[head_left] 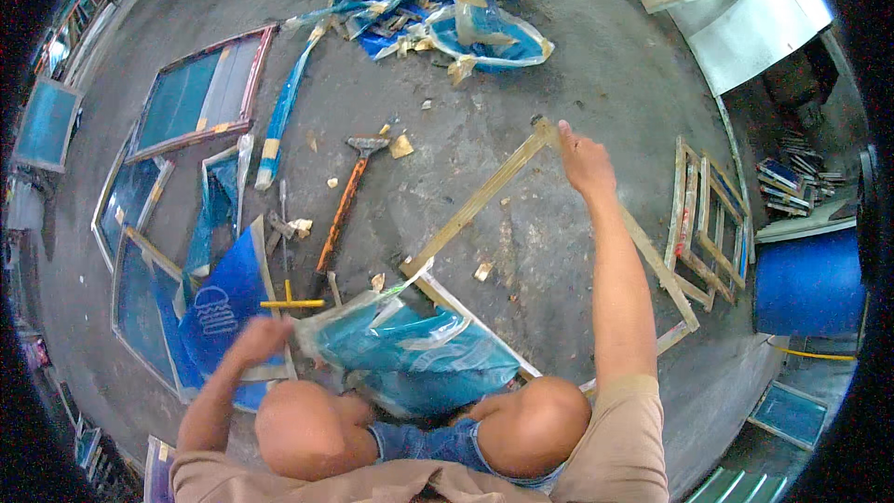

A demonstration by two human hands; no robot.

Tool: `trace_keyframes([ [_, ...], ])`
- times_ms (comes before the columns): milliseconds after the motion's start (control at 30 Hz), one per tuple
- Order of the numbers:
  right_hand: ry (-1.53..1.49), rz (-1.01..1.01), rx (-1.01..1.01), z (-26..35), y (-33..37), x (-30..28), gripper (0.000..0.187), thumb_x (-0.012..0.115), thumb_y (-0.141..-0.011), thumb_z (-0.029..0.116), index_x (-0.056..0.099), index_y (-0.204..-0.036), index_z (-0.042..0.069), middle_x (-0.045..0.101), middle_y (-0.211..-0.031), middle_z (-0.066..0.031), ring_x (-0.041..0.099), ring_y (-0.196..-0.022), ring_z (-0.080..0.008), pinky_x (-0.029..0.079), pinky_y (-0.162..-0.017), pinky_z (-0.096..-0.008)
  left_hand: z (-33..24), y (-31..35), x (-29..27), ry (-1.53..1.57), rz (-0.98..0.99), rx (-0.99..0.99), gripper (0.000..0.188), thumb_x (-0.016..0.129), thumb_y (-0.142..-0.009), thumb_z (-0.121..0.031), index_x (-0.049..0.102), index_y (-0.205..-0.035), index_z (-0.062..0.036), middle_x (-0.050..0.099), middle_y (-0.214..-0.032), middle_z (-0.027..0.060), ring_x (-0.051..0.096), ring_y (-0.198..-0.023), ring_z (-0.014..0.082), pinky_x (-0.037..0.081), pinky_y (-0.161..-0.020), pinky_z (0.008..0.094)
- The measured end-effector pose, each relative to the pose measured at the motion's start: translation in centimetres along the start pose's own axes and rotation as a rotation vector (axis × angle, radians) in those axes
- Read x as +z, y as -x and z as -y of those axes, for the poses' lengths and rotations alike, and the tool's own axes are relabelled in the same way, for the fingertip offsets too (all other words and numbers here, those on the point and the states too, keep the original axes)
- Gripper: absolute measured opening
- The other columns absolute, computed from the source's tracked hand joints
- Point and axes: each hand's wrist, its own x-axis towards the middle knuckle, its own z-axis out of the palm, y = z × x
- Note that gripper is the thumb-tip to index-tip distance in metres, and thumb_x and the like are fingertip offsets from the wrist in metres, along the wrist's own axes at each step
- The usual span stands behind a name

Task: The person uses a hammer and a yellow scraper to disassemble wooden screen frames. They strike the frames to loosen them, then peel off the attached mesh fabric and separate the wooden pieces.

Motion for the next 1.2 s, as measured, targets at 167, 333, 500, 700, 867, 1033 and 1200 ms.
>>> trace_keyframes([
  [167, 0.161, 0.078, -0.037, 2.0, 4.0, -3.1, 0.075, 0.047, -0.091, 0.072, 0.069, -0.104, 0.002, 0.069, -0.104, -0.0292, 0.066, -0.100, -0.0477, 0.053, -0.086, -0.0553, -7.5, -4.4, -11.6, -0.544, -0.865, -0.105, 0.040, 0.061, -0.095, -0.036, 0.067, -0.081, 0.0003, 0.067, -0.089, 0.0226, 0.065, -0.083, 0.0412, 0.050, -0.076, 0.0513],
  [333, 0.202, 0.067, -0.162, 4.4, 6.6, -6.8, 0.068, 0.062, -0.086, 0.067, 0.068, -0.100, 0.000, 0.069, -0.099, -0.0294, 0.067, -0.097, -0.0461, 0.053, -0.084, -0.0534, -22.3, -12.9, -3.8, -0.078, -0.063, -0.015, 0.069, 0.051, -0.094, -0.064, 0.072, -0.092, 0.0021, 0.070, -0.095, 0.0268, 0.068, -0.096, 0.0434, 0.052, -0.085, 0.0521],
  [500, 0.210, -0.277, -0.101, 6.3, 8.4, -18.3, 0.058, 0.070, -0.086, 0.056, 0.068, -0.099, 0.000, 0.071, -0.082, -0.0198, 0.070, -0.080, -0.0376, 0.052, -0.070, -0.0463, -29.2, -17.9, -0.7, 0.226, -0.146, 0.292, 0.055, 0.050, -0.100, -0.050, 0.068, -0.091, 0.0017, 0.070, -0.087, 0.0263, 0.069, -0.084, 0.0432, 0.052, -0.077, 0.0543],
  [700, -0.333, -0.709, -0.004, 0.2, 17.1, -35.2, 0.047, 0.061, -0.098, 0.047, 0.065, -0.091, 0.001, 0.055, -0.056, -0.0022, 0.050, -0.044, -0.0110, 0.042, -0.046, -0.0308, -46.4, -12.9, -16.1, 0.282, -0.805, 0.910, 0.034, 0.056, -0.097, -0.033, 0.063, -0.079, -0.0048, 0.067, -0.072, 0.0230, 0.068, -0.069, 0.0415, 0.052, -0.065, 0.0548],
  [867, -0.788, -0.979, 0.126, -16.8, 24.7, -27.8, 0.040, 0.060, -0.100, 0.044, 0.057, -0.102, 0.004, 0.048, -0.057, -0.0010, 0.048, -0.046, -0.0120, 0.042, -0.042, -0.0314, -55.2, -9.8, -12.5, -0.014, -0.871, 1.200, 0.021, 0.060, -0.090, -0.023, 0.064, -0.076, -0.0076, 0.066, -0.064, 0.0153, 0.069, -0.061, 0.0354, 0.053, -0.054, 0.0490],
  [1033, -0.960, -1.180, 0.486, -22.3, 33.1, -19.7, 0.040, 0.059, -0.100, 0.046, 0.046, -0.102, 0.008, 0.042, -0.056, 0.0007, 0.044, -0.042, -0.0124, 0.043, -0.039, -0.0292, -55.6, -11.1, -4.5, -0.259, -0.803, 1.331, 0.013, 0.061, -0.083, -0.018, 0.064, -0.074, -0.0094, 0.067, -0.065, 0.0121, 0.070, -0.062, 0.0289, 0.055, -0.054, 0.0430],
  [1200, -0.895, -1.154, 0.678, -25.7, 37.3, -17.8, 0.046, 0.058, -0.097, 0.055, 0.045, -0.096, 0.010, 0.042, -0.066, 0.0005, 0.044, -0.052, -0.0107, 0.042, -0.043, -0.0292, -52.0, -11.3, -0.6, -0.504, -0.581, 1.354, 0.010, 0.059, -0.086, -0.017, 0.062, -0.080, -0.0098, 0.068, -0.067, 0.0113, 0.070, -0.062, 0.0289, 0.056, -0.054, 0.0413],
])
